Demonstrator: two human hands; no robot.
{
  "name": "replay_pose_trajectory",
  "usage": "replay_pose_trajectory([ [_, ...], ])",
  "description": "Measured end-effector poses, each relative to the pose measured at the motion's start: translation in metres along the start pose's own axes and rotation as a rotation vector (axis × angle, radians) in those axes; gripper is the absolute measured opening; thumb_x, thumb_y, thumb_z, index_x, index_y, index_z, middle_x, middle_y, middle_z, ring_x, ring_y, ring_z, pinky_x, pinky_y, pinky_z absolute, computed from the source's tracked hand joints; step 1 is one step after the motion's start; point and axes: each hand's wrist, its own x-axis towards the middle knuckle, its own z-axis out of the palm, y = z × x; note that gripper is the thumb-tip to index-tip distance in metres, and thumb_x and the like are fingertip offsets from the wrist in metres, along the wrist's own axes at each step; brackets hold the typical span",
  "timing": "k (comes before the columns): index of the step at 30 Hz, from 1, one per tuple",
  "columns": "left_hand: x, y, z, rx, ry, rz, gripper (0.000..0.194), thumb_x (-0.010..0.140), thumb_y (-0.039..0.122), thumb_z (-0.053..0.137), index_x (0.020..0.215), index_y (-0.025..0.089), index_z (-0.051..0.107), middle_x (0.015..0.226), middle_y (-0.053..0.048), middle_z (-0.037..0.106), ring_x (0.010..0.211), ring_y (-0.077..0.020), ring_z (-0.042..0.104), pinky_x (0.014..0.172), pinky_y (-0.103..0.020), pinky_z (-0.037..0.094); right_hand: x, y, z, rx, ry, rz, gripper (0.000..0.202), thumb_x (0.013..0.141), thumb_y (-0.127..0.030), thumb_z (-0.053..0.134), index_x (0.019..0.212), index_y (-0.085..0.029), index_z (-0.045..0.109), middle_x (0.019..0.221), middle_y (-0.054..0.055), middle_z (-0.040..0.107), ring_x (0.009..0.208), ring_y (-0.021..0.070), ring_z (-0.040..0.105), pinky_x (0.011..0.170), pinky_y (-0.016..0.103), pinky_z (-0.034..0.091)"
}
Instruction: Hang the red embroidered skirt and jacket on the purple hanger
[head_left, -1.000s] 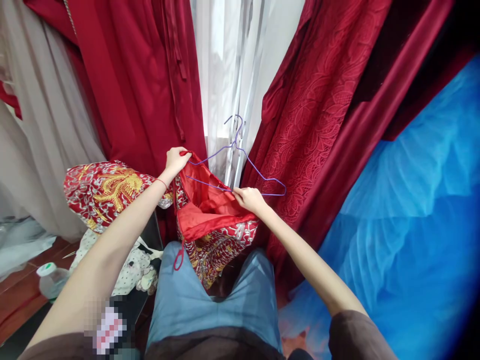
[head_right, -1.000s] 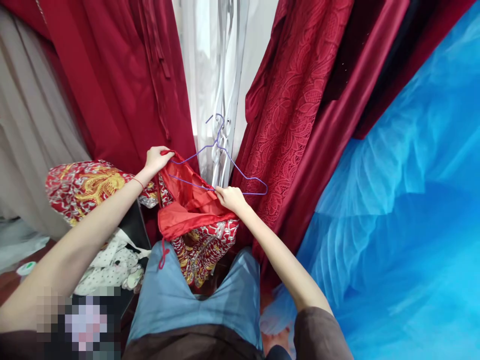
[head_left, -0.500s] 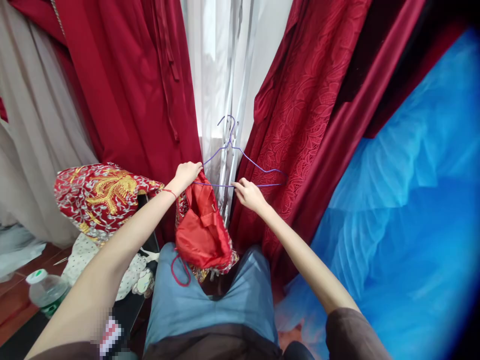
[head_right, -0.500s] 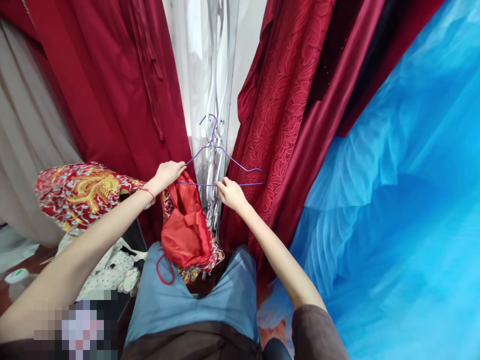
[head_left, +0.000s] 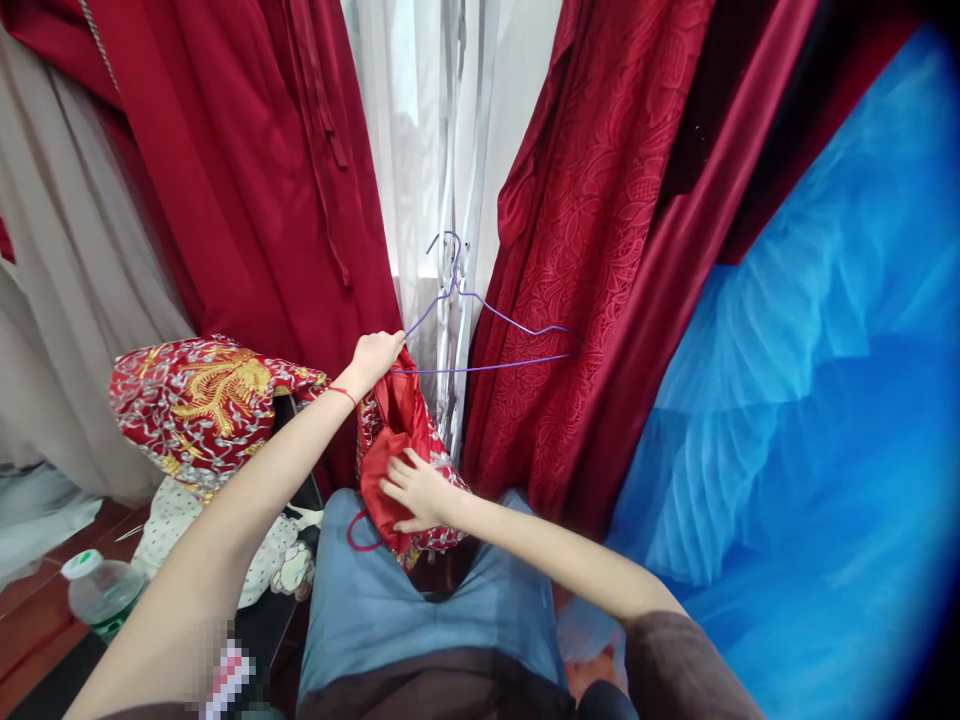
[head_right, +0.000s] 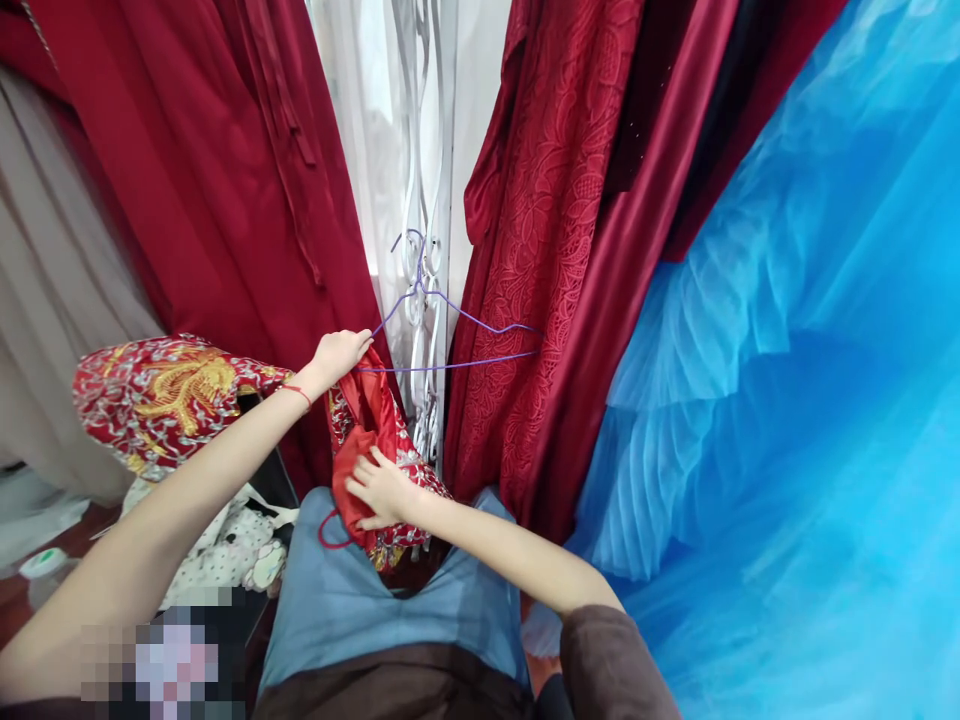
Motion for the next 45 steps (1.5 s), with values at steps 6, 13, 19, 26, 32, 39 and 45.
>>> replay_pose_trajectory([
  [6, 0.005, -0.012, 0.003, 0.018, 0.001, -0.002, 0.040, 0.104, 0.039, 0.031, 0.118, 0.019, 0.063, 0.104, -0.019, 0.074, 0.094, -0.0307, 0.072, 0.072, -0.031, 0.042, -0.029, 0.013, 0.011, 0.075, -0.517, 0.166, 0.080, 0.076, -0.079, 0.061, 0.119, -0.012, 0.070, 0.099, 0.017, 0.077, 0.103, 0.0295, 0.071, 0.109, 0.044, 0.031],
  [13, 0.008, -0.032, 0.010, -0.070, 0.088, -0.016, 0.039, 0.102, 0.040, 0.035, 0.110, 0.020, 0.069, 0.106, -0.019, 0.073, 0.096, -0.0330, 0.070, 0.076, -0.034, 0.039, -0.132, 0.080, -0.067, -0.072, -0.360, 0.478, 0.024, 0.086, -0.014, 0.056, 0.099, -0.013, 0.076, 0.090, 0.013, 0.078, 0.094, 0.0206, 0.073, 0.104, 0.033, 0.033],
  [19, 0.004, -0.053, 0.005, -0.112, 0.096, 0.008, 0.038, 0.101, 0.037, 0.038, 0.117, 0.020, 0.068, 0.109, -0.018, 0.072, 0.098, -0.0330, 0.066, 0.079, -0.037, 0.038, -0.177, 0.133, -0.133, -0.161, -0.144, 0.616, 0.024, 0.089, -0.016, 0.053, 0.105, -0.018, 0.070, 0.106, 0.012, 0.076, 0.100, 0.0212, 0.069, 0.086, 0.033, 0.037],
  [26, 0.000, -0.048, 0.003, -0.195, 0.150, 0.009, 0.028, 0.101, 0.034, 0.042, 0.100, 0.020, 0.066, 0.088, -0.010, 0.068, 0.091, -0.0257, 0.063, 0.081, -0.032, 0.038, -0.206, 0.144, -0.167, -0.129, 0.037, 0.457, 0.022, 0.092, -0.022, 0.049, 0.100, -0.021, 0.069, 0.095, 0.007, 0.075, 0.089, 0.0188, 0.067, 0.086, 0.034, 0.037],
  [32, 0.007, -0.034, 0.001, -0.144, 0.077, 0.035, 0.029, 0.100, 0.024, 0.040, 0.093, 0.014, 0.065, 0.094, -0.016, 0.070, 0.094, -0.0303, 0.065, 0.083, -0.037, 0.038, -0.203, 0.149, -0.179, -0.149, 0.293, 0.548, 0.033, 0.098, -0.029, 0.040, 0.110, -0.024, 0.070, 0.090, 0.007, 0.074, 0.083, 0.0203, 0.065, 0.086, 0.037, 0.040],
  [39, 0.007, -0.022, 0.004, -0.063, 0.046, 0.004, 0.038, 0.101, 0.022, 0.032, 0.108, 0.009, 0.067, 0.108, -0.026, 0.071, 0.100, -0.0351, 0.069, 0.080, -0.038, 0.039, -0.192, 0.145, -0.181, -0.323, 0.363, 0.572, 0.033, 0.099, -0.031, 0.039, 0.102, -0.021, 0.071, 0.093, 0.009, 0.068, 0.074, 0.0190, 0.057, 0.076, 0.035, 0.044],
  [45, 0.011, -0.013, 0.009, -0.042, 0.048, 0.017, 0.038, 0.100, 0.015, 0.031, 0.112, 0.003, 0.065, 0.109, -0.029, 0.070, 0.103, -0.0366, 0.069, 0.079, -0.038, 0.040, -0.217, 0.122, -0.177, -0.377, 0.493, 0.622, 0.027, 0.098, -0.029, 0.045, 0.102, -0.022, 0.070, 0.117, 0.013, 0.061, 0.090, 0.0191, 0.062, 0.065, 0.030, 0.049],
])
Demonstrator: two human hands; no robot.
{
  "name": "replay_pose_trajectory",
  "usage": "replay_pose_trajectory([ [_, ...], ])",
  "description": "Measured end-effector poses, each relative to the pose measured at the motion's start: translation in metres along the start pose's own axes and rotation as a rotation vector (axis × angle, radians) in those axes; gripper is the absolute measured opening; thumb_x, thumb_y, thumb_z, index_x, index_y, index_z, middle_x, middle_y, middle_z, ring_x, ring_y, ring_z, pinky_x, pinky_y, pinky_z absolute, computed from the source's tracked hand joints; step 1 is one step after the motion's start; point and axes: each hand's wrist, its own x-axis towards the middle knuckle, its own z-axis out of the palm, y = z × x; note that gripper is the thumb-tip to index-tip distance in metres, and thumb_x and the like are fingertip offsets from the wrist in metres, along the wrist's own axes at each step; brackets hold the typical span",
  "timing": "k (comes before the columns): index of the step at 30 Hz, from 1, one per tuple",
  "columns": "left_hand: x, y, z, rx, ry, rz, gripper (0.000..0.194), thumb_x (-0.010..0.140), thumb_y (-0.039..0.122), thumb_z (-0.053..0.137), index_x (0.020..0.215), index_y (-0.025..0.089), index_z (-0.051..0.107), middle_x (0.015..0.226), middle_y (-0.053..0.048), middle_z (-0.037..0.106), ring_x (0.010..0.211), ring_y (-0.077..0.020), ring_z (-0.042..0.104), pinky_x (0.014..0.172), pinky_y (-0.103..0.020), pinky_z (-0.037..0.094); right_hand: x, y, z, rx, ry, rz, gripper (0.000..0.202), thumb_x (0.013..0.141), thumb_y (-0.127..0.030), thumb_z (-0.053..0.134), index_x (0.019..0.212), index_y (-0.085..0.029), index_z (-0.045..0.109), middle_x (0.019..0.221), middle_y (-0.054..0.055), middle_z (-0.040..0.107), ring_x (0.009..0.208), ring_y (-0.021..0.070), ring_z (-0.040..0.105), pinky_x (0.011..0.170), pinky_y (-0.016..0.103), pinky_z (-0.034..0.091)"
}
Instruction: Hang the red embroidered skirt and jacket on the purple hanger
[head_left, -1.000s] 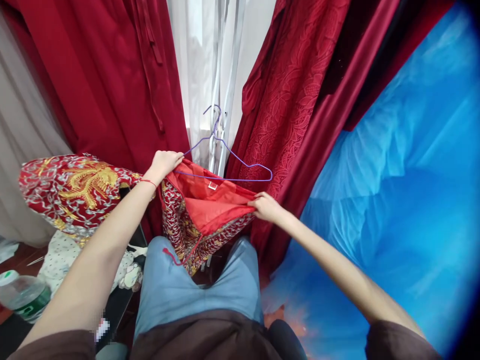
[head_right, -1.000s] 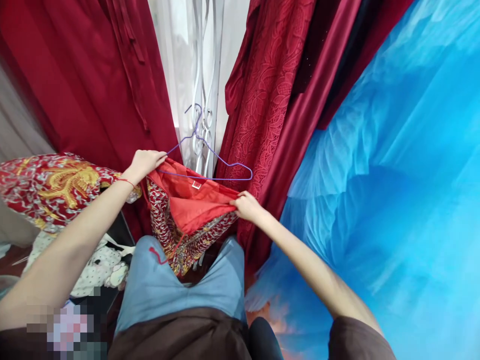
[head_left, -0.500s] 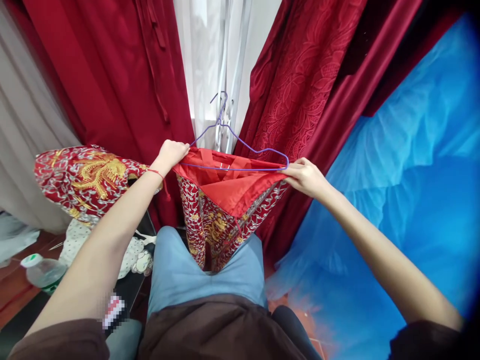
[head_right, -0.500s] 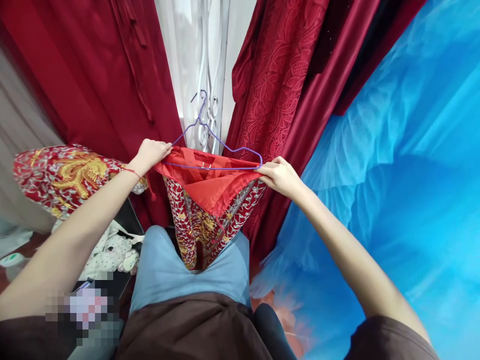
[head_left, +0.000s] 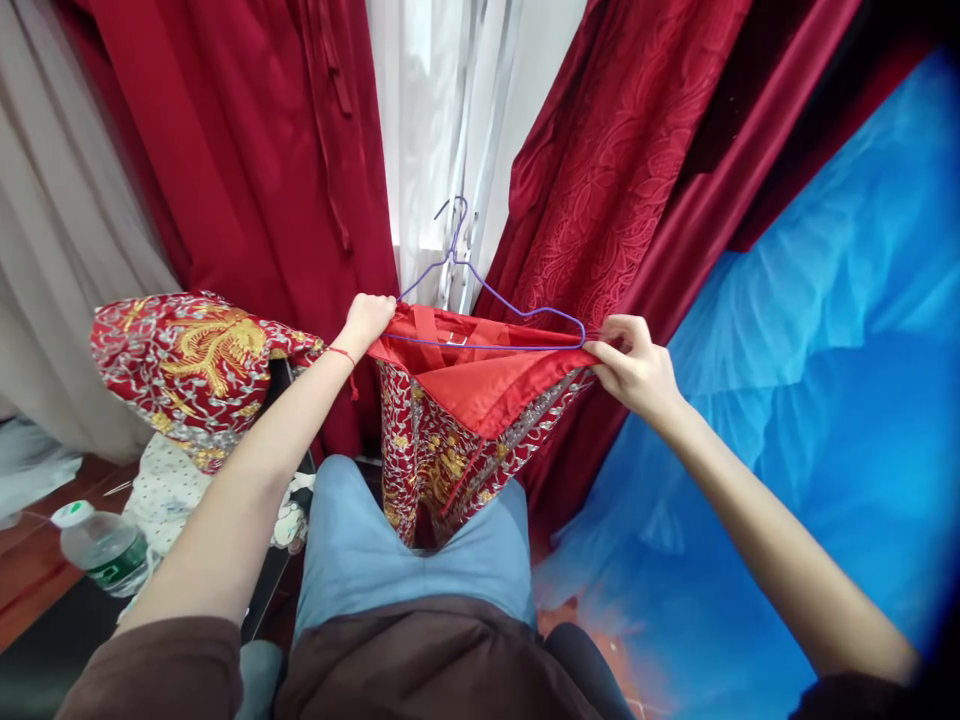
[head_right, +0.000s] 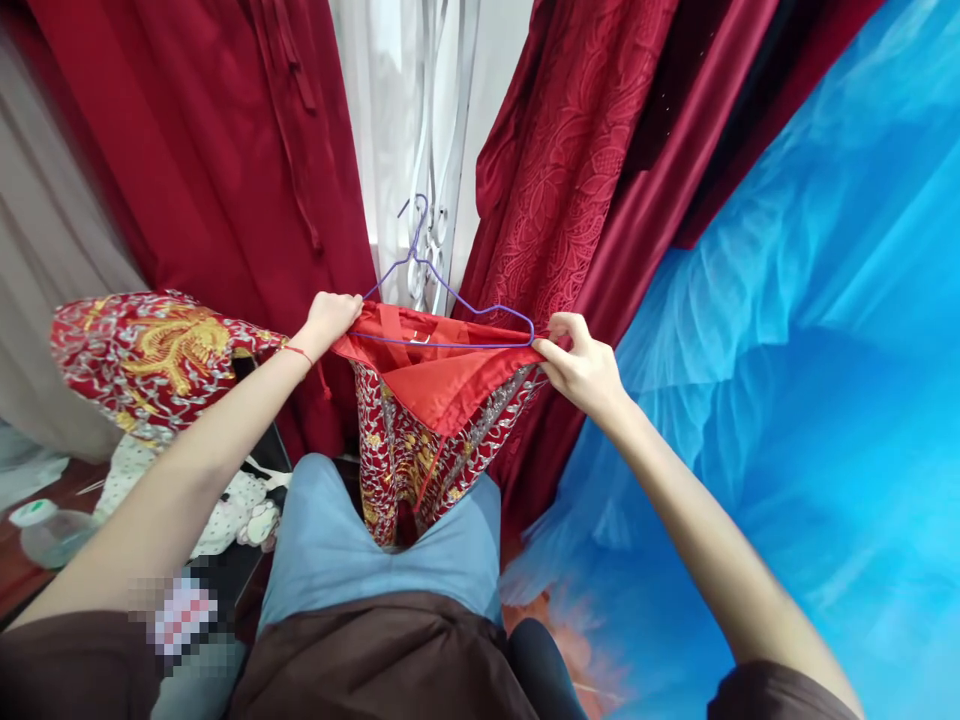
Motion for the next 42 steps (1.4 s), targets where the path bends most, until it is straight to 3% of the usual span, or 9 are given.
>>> replay_pose_trajectory([
  [3, 0.002, 0.003, 0.001, 0.008, -0.017, -0.001, 0.036, 0.099, 0.012, 0.032, 0.112, 0.002, 0.065, 0.109, -0.029, 0.070, 0.106, -0.0360, 0.068, 0.079, -0.037, 0.040, -0.002, -0.002, 0.002, -0.012, 0.052, 0.014, 0.024, 0.096, -0.029, 0.047, 0.102, -0.021, 0.070, 0.116, 0.012, 0.062, 0.088, 0.0196, 0.063, 0.065, 0.031, 0.052],
  [9, -0.002, 0.000, -0.001, 0.060, -0.019, 0.023, 0.038, 0.102, 0.019, 0.030, 0.110, 0.006, 0.065, 0.109, -0.024, 0.072, 0.104, -0.0346, 0.070, 0.074, -0.035, 0.039, 0.024, -0.007, 0.024, 0.171, 0.129, -0.033, 0.021, 0.096, -0.027, 0.046, 0.095, -0.021, 0.066, 0.134, 0.015, 0.060, 0.113, 0.0263, 0.062, 0.090, 0.042, 0.056],
  [15, -0.014, 0.004, -0.008, 0.061, -0.001, 0.002, 0.043, 0.104, 0.025, 0.027, 0.111, 0.007, 0.066, 0.108, -0.023, 0.072, 0.100, -0.0354, 0.070, 0.071, -0.035, 0.038, 0.042, -0.021, 0.055, 0.176, 0.176, 0.141, 0.025, 0.099, -0.025, 0.039, 0.098, -0.020, 0.063, 0.109, 0.014, 0.069, 0.098, 0.0253, 0.064, 0.085, 0.038, 0.052],
  [21, -0.019, 0.003, -0.008, 0.071, 0.013, -0.038, 0.044, 0.103, 0.028, 0.028, 0.110, 0.009, 0.067, 0.108, -0.022, 0.072, 0.100, -0.0356, 0.070, 0.071, -0.035, 0.038, 0.066, -0.036, 0.074, 0.055, 0.091, 0.333, 0.029, 0.099, -0.028, 0.037, 0.082, -0.020, 0.059, 0.083, 0.009, 0.067, 0.081, 0.0236, 0.059, 0.081, 0.037, 0.042],
  [25, -0.020, 0.003, -0.008, 0.071, 0.023, -0.051, 0.043, 0.103, 0.030, 0.030, 0.109, 0.011, 0.068, 0.108, -0.020, 0.072, 0.098, -0.0341, 0.070, 0.070, -0.034, 0.038, 0.089, -0.029, 0.095, 0.141, 0.152, 0.529, 0.027, 0.098, -0.026, 0.038, 0.080, -0.020, 0.058, 0.079, 0.007, 0.067, 0.075, 0.0211, 0.058, 0.083, 0.036, 0.040],
  [28, -0.020, 0.002, -0.008, 0.063, 0.015, -0.045, 0.044, 0.102, 0.032, 0.029, 0.108, 0.012, 0.069, 0.106, -0.020, 0.073, 0.097, -0.0340, 0.070, 0.070, -0.034, 0.037, 0.095, -0.017, 0.107, 0.335, 0.196, 0.526, 0.025, 0.095, -0.028, 0.043, 0.077, -0.020, 0.058, 0.074, 0.005, 0.064, 0.071, 0.0195, 0.056, 0.080, 0.034, 0.042],
  [33, -0.011, -0.001, -0.005, 0.029, 0.019, -0.044, 0.047, 0.102, 0.034, 0.028, 0.109, 0.014, 0.070, 0.105, -0.021, 0.073, 0.097, -0.0337, 0.070, 0.071, -0.035, 0.038, 0.082, 0.006, 0.101, 0.838, 0.106, 0.303, 0.026, 0.091, -0.041, 0.053, 0.078, -0.020, 0.064, 0.073, 0.001, 0.061, 0.069, 0.0170, 0.055, 0.071, 0.031, 0.046],
  [38, -0.008, -0.011, -0.009, 0.055, 0.021, -0.008, 0.046, 0.102, 0.033, 0.028, 0.109, 0.013, 0.069, 0.105, -0.022, 0.073, 0.096, -0.0347, 0.071, 0.073, -0.036, 0.039, 0.069, 0.012, 0.081, 0.848, 0.220, 0.239, 0.018, 0.082, -0.040, 0.068, 0.077, -0.023, 0.072, 0.091, 0.004, 0.062, 0.091, 0.0208, 0.059, 0.089, 0.040, 0.050],
  [42, -0.011, -0.028, -0.020, 0.101, 0.026, 0.045, 0.046, 0.102, 0.029, 0.026, 0.109, 0.011, 0.067, 0.105, -0.023, 0.073, 0.096, -0.0366, 0.071, 0.073, -0.038, 0.041, 0.073, 0.007, 0.064, 0.966, 0.207, 0.279, 0.019, 0.081, -0.042, 0.071, 0.077, -0.024, 0.073, 0.080, 0.002, 0.063, 0.079, 0.0185, 0.061, 0.079, 0.037, 0.053],
])
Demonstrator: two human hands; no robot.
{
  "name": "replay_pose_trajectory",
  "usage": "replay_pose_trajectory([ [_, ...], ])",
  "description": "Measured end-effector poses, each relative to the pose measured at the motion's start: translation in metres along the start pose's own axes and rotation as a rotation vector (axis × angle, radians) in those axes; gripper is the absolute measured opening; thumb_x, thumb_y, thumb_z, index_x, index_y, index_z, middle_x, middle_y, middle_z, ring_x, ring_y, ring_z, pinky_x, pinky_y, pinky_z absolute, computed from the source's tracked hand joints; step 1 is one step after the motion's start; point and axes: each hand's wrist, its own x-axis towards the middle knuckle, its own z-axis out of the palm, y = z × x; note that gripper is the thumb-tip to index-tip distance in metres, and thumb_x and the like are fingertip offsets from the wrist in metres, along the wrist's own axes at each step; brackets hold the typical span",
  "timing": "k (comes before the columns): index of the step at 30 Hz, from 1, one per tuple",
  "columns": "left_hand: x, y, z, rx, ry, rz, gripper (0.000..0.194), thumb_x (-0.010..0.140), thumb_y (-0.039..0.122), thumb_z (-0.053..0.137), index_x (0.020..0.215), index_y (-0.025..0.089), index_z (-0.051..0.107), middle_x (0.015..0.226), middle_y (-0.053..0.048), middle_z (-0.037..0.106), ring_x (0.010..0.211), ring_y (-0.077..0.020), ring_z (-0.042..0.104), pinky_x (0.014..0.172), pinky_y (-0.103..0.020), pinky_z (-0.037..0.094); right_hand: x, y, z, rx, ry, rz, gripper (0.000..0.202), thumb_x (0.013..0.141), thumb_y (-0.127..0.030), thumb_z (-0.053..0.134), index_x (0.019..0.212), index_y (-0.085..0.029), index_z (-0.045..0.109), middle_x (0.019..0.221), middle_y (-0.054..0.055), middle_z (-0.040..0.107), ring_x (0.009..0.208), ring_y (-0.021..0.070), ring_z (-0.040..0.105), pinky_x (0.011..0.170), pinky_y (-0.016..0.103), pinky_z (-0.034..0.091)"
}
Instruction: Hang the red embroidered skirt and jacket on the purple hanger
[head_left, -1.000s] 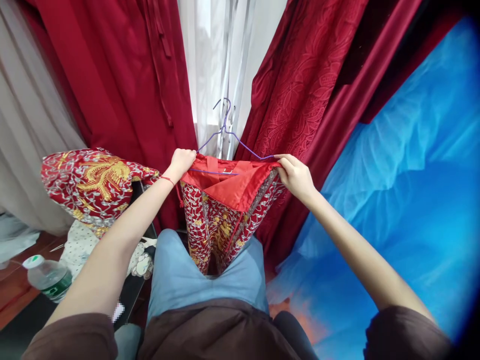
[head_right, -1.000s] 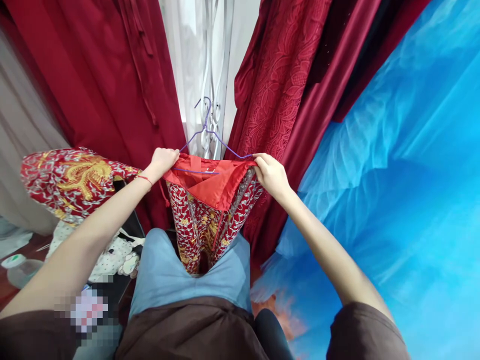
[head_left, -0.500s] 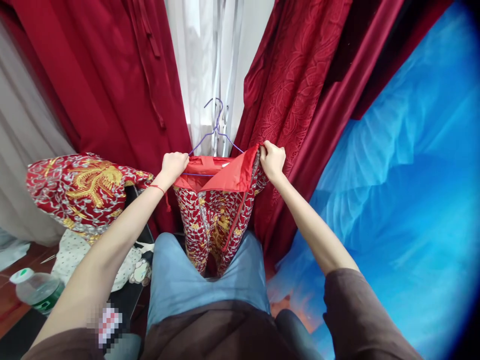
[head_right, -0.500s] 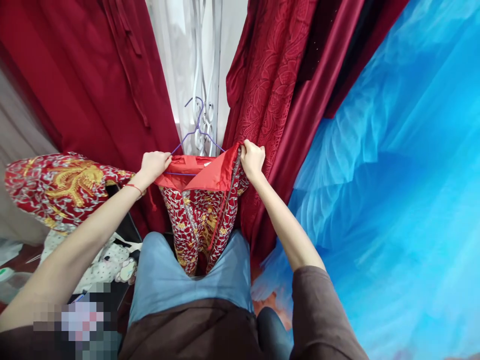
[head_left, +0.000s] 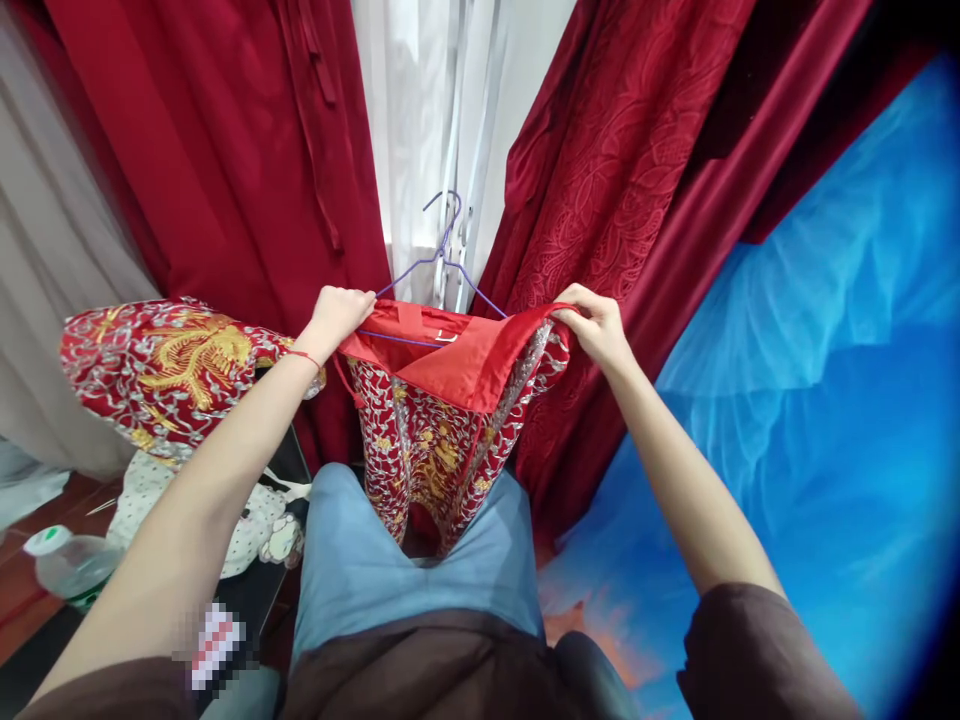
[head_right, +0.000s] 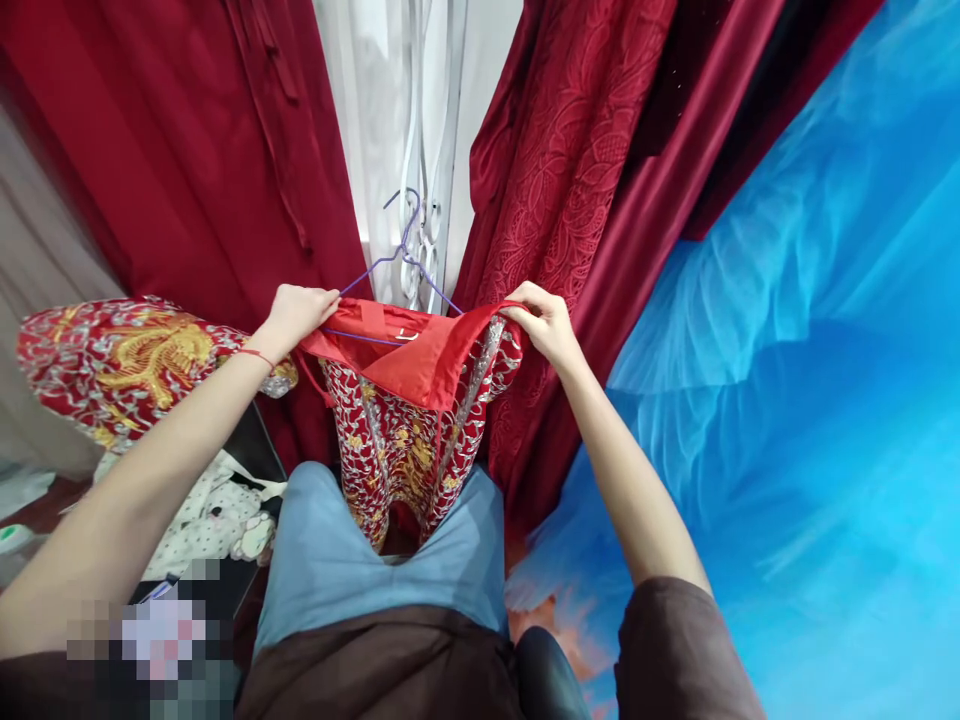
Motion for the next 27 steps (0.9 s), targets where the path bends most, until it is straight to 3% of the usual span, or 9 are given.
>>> replay_pose_trajectory([
  [7, -0.004, -0.016, -0.002, 0.010, 0.026, 0.050, 0.048, 0.101, 0.030, 0.024, 0.111, 0.009, 0.066, 0.102, -0.024, 0.073, 0.096, -0.0389, 0.070, 0.075, -0.041, 0.042, 0.019, -0.026, -0.012, 0.119, -0.247, 0.136, 0.037, 0.072, -0.055, 0.080, 0.073, -0.019, 0.073, 0.066, 0.000, 0.067, 0.061, 0.0135, 0.059, 0.057, 0.026, 0.049],
  [11, -0.002, -0.009, -0.003, 0.007, 0.004, 0.041, 0.045, 0.100, 0.026, 0.025, 0.112, 0.010, 0.066, 0.103, -0.025, 0.072, 0.097, -0.0375, 0.070, 0.077, -0.042, 0.042, 0.026, -0.031, -0.021, 0.073, -0.357, 0.143, 0.037, 0.074, -0.055, 0.078, 0.073, -0.019, 0.074, 0.069, 0.001, 0.069, 0.061, 0.0140, 0.059, 0.056, 0.027, 0.048],
  [13, 0.000, -0.005, -0.006, 0.016, -0.016, 0.049, 0.045, 0.099, 0.023, 0.025, 0.112, 0.008, 0.066, 0.104, -0.027, 0.072, 0.098, -0.0382, 0.070, 0.076, -0.042, 0.042, 0.035, -0.034, -0.019, -0.001, -0.346, 0.088, 0.036, 0.077, -0.054, 0.076, 0.073, -0.019, 0.073, 0.070, 0.001, 0.069, 0.064, 0.0146, 0.060, 0.060, 0.029, 0.048],
  [16, 0.000, -0.002, -0.010, 0.010, -0.033, 0.034, 0.045, 0.098, 0.020, 0.026, 0.111, 0.005, 0.066, 0.104, -0.029, 0.071, 0.100, -0.0397, 0.069, 0.076, -0.043, 0.042, 0.055, -0.042, -0.001, -0.135, -0.218, -0.016, 0.034, 0.084, -0.051, 0.070, 0.078, -0.019, 0.073, 0.075, 0.002, 0.068, 0.072, 0.0159, 0.060, 0.069, 0.032, 0.049],
  [21, -0.008, -0.002, -0.014, -0.026, -0.024, -0.049, 0.046, 0.100, 0.025, 0.026, 0.111, 0.008, 0.067, 0.107, -0.027, 0.072, 0.100, -0.0389, 0.069, 0.077, -0.042, 0.042, 0.078, -0.054, 0.054, -0.383, 0.008, -0.114, 0.033, 0.098, -0.046, 0.053, 0.092, -0.018, 0.068, 0.092, 0.006, 0.065, 0.090, 0.0206, 0.060, 0.087, 0.041, 0.048],
  [24, -0.013, 0.004, -0.014, -0.046, -0.019, -0.082, 0.047, 0.101, 0.030, 0.026, 0.111, 0.011, 0.068, 0.107, -0.025, 0.072, 0.100, -0.0377, 0.069, 0.076, -0.041, 0.041, 0.074, -0.042, 0.082, -0.618, 0.004, -0.091, 0.032, 0.102, -0.042, 0.045, 0.097, -0.017, 0.064, 0.106, 0.011, 0.061, 0.104, 0.0276, 0.057, 0.096, 0.051, 0.043],
  [27, -0.016, 0.015, -0.011, -0.048, -0.026, -0.078, 0.048, 0.102, 0.032, 0.025, 0.112, 0.009, 0.066, 0.106, -0.025, 0.072, 0.100, -0.0375, 0.069, 0.075, -0.039, 0.040, 0.059, -0.014, 0.100, -0.770, -0.057, -0.028, 0.027, 0.102, -0.035, 0.041, 0.105, -0.017, 0.061, 0.116, 0.016, 0.057, 0.113, 0.0326, 0.051, 0.098, 0.056, 0.040],
])
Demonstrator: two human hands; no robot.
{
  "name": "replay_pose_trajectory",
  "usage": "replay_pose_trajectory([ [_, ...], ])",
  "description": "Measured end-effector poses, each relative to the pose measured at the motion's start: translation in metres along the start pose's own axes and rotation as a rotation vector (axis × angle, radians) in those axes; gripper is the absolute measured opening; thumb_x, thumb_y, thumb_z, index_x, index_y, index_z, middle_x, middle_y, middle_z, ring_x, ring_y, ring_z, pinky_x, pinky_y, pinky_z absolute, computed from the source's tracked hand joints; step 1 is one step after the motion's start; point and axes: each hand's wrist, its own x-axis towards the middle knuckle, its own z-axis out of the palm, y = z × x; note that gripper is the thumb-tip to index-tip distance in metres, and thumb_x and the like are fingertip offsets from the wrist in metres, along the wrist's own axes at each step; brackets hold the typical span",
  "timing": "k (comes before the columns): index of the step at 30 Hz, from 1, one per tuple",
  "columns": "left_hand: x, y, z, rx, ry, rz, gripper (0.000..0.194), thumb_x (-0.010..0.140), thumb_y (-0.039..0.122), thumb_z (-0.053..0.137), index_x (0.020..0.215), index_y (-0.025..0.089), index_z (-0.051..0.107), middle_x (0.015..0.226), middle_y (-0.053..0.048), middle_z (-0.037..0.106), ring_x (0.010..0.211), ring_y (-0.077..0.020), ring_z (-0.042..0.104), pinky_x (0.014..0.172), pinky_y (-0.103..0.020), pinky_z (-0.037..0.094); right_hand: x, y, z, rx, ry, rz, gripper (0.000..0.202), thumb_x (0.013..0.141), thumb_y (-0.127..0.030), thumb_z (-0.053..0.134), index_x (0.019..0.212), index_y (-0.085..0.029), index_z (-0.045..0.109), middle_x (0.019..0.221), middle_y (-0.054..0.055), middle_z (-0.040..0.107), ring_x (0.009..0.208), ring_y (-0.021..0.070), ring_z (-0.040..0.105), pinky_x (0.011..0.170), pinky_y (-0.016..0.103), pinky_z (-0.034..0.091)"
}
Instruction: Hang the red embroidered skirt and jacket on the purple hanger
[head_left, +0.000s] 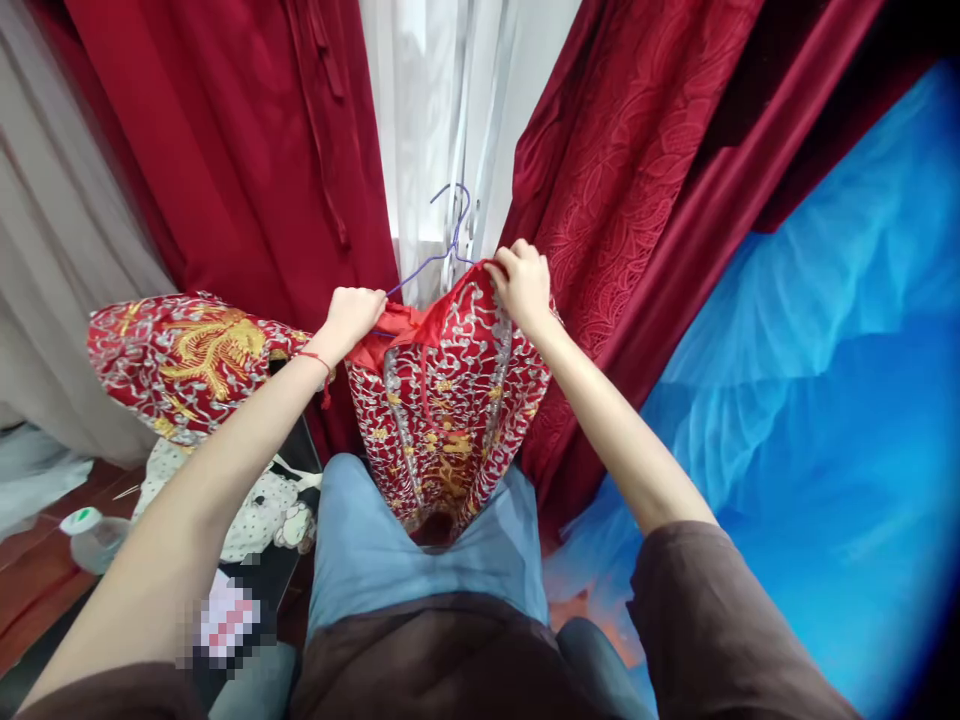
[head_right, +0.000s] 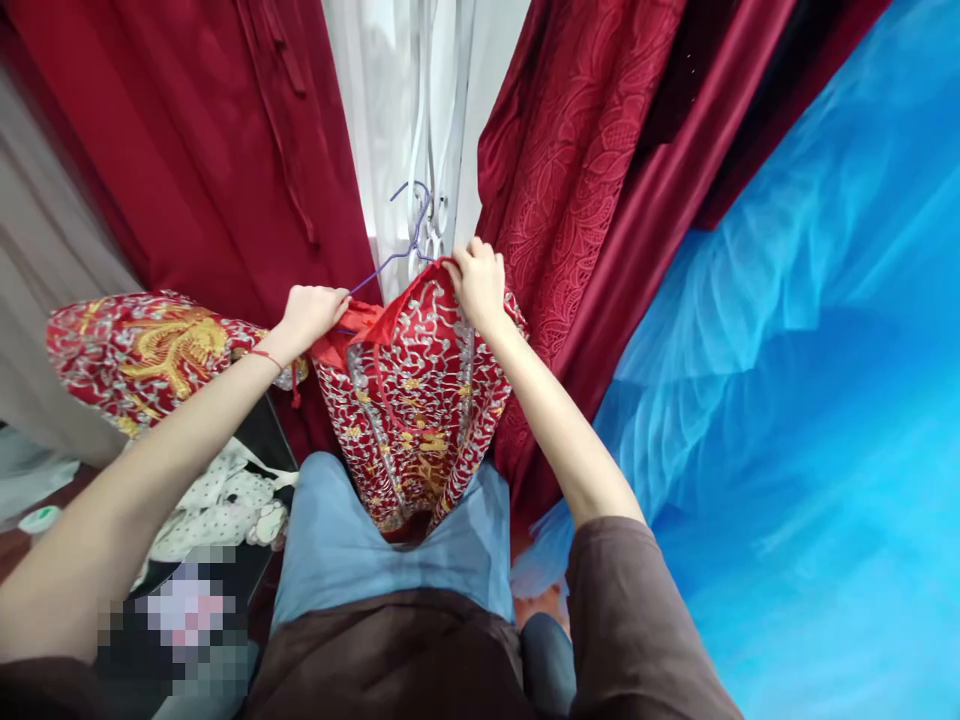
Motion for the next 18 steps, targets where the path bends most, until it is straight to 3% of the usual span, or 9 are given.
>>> replay_pose_trajectory([
  [4, 0.000, 0.014, 0.008, 0.012, -0.015, 0.009, 0.046, 0.103, 0.030, 0.025, 0.118, 0.006, 0.061, 0.104, -0.026, 0.072, 0.101, -0.0369, 0.070, 0.074, -0.037, 0.040, -0.021, 0.019, 0.033, -0.037, -0.060, 0.025, 0.026, 0.098, -0.027, 0.042, 0.115, -0.016, 0.058, 0.120, 0.019, 0.058, 0.113, 0.0327, 0.050, 0.098, 0.056, 0.040],
  [8, 0.003, 0.020, 0.012, 0.003, -0.033, 0.037, 0.045, 0.104, 0.028, 0.024, 0.117, 0.006, 0.061, 0.106, -0.026, 0.071, 0.100, -0.0356, 0.070, 0.074, -0.036, 0.040, -0.030, 0.025, 0.043, -0.074, -0.075, 0.089, 0.037, 0.092, -0.026, 0.045, 0.123, -0.009, 0.055, 0.127, 0.025, 0.056, 0.117, 0.0369, 0.050, 0.098, 0.059, 0.039],
  [12, 0.002, 0.021, 0.012, -0.006, -0.026, 0.024, 0.044, 0.103, 0.028, 0.024, 0.117, 0.006, 0.061, 0.106, -0.026, 0.071, 0.099, -0.0351, 0.070, 0.074, -0.036, 0.040, -0.036, 0.012, 0.044, -0.056, -0.087, -0.019, 0.054, 0.088, -0.026, 0.050, 0.139, -0.008, 0.046, 0.149, 0.029, 0.041, 0.136, 0.0427, 0.037, 0.107, 0.065, 0.028],
  [15, 0.001, 0.021, 0.013, -0.013, -0.021, 0.006, 0.045, 0.103, 0.027, 0.024, 0.118, 0.006, 0.060, 0.107, -0.026, 0.071, 0.100, -0.0351, 0.070, 0.074, -0.035, 0.039, -0.043, -0.003, 0.045, 0.005, -0.156, -0.132, 0.062, 0.087, -0.026, 0.054, 0.147, -0.015, 0.043, 0.161, 0.025, 0.029, 0.147, 0.0433, 0.023, 0.111, 0.066, 0.019],
  [18, 0.001, 0.022, 0.015, -0.031, -0.022, -0.002, 0.045, 0.103, 0.028, 0.024, 0.118, 0.006, 0.060, 0.107, -0.026, 0.071, 0.101, -0.0356, 0.069, 0.074, -0.036, 0.039, -0.048, -0.019, 0.044, 0.069, -0.169, -0.135, 0.061, 0.086, -0.031, 0.060, 0.145, -0.022, 0.049, 0.165, 0.021, 0.022, 0.150, 0.0444, 0.017, 0.110, 0.068, 0.019],
])
